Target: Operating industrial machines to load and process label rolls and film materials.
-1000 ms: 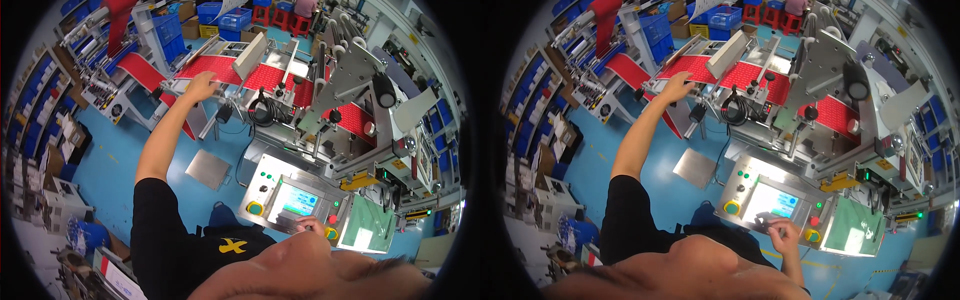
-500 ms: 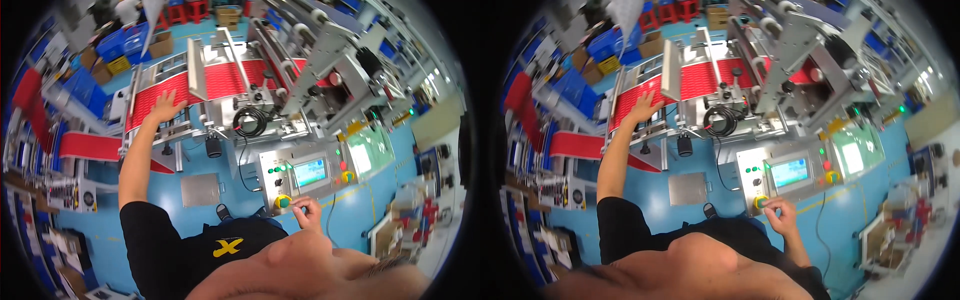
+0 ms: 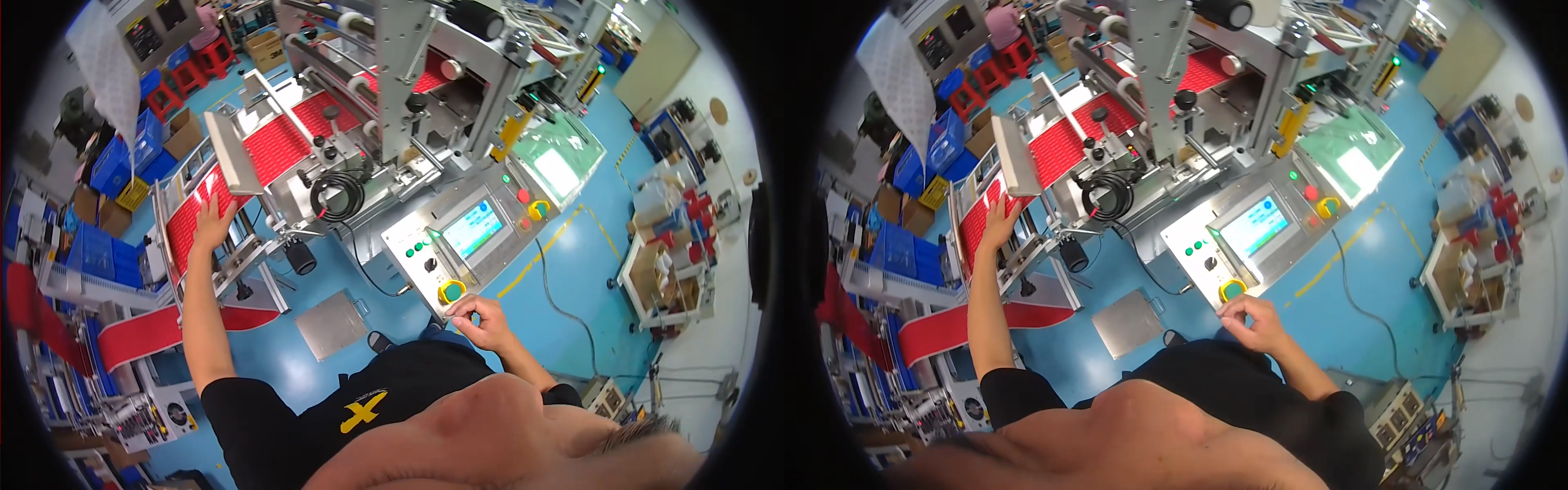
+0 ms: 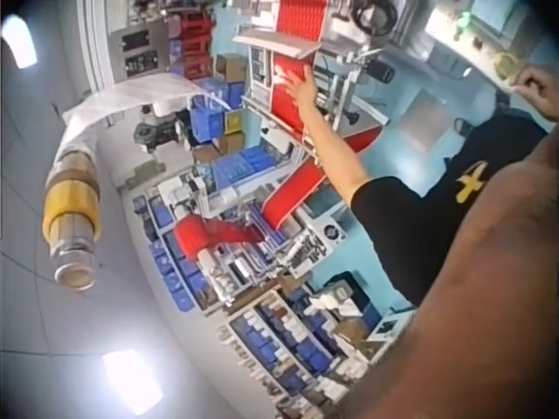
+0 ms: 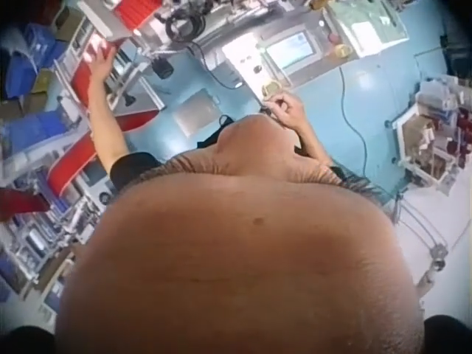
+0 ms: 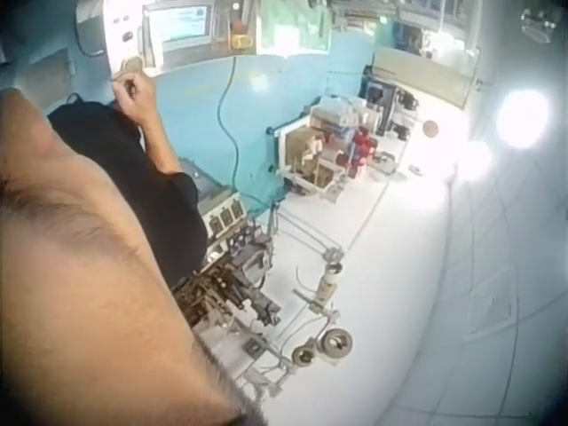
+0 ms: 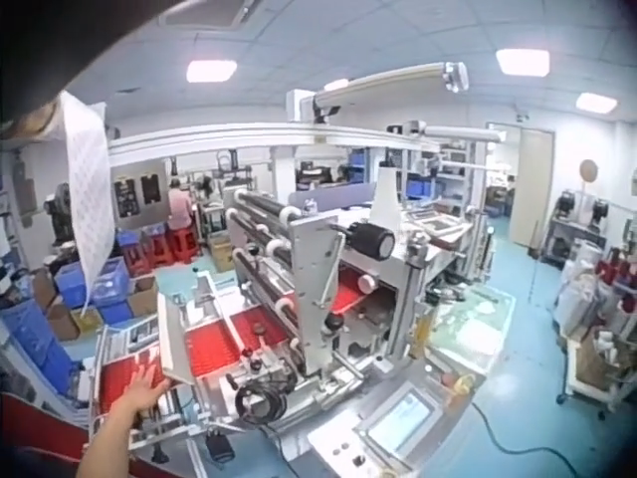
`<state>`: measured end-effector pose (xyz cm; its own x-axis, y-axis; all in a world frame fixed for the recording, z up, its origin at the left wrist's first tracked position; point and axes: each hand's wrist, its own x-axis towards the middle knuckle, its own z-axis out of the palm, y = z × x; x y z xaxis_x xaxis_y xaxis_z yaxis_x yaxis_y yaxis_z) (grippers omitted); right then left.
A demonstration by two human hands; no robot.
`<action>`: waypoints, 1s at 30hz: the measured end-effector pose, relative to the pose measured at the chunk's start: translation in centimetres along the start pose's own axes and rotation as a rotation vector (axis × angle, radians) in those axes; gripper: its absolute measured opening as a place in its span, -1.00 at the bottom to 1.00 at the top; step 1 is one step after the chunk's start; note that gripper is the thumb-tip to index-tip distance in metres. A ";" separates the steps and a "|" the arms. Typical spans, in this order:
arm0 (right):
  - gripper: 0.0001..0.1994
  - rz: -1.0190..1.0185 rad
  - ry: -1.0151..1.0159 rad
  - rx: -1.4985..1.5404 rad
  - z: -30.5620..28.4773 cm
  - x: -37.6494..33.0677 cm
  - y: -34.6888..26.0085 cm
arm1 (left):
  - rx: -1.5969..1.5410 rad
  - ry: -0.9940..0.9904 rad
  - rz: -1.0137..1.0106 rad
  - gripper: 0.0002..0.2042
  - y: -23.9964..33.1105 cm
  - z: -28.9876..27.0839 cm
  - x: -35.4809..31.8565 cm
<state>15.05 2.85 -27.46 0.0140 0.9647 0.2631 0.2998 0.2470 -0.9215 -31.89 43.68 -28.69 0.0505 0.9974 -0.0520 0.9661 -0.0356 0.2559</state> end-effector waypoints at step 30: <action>-0.91 -0.013 0.294 0.044 -37.4 -10.6 11.6 | -0.860 0.271 0.658 -0.84 61.0 10.8 -26.4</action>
<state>54.10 -7.95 -30.29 0.2881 0.8951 0.3401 0.2604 0.2686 -0.9274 28.45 14.53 -22.13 0.3292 0.7849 0.5250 0.2695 -0.6110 0.7444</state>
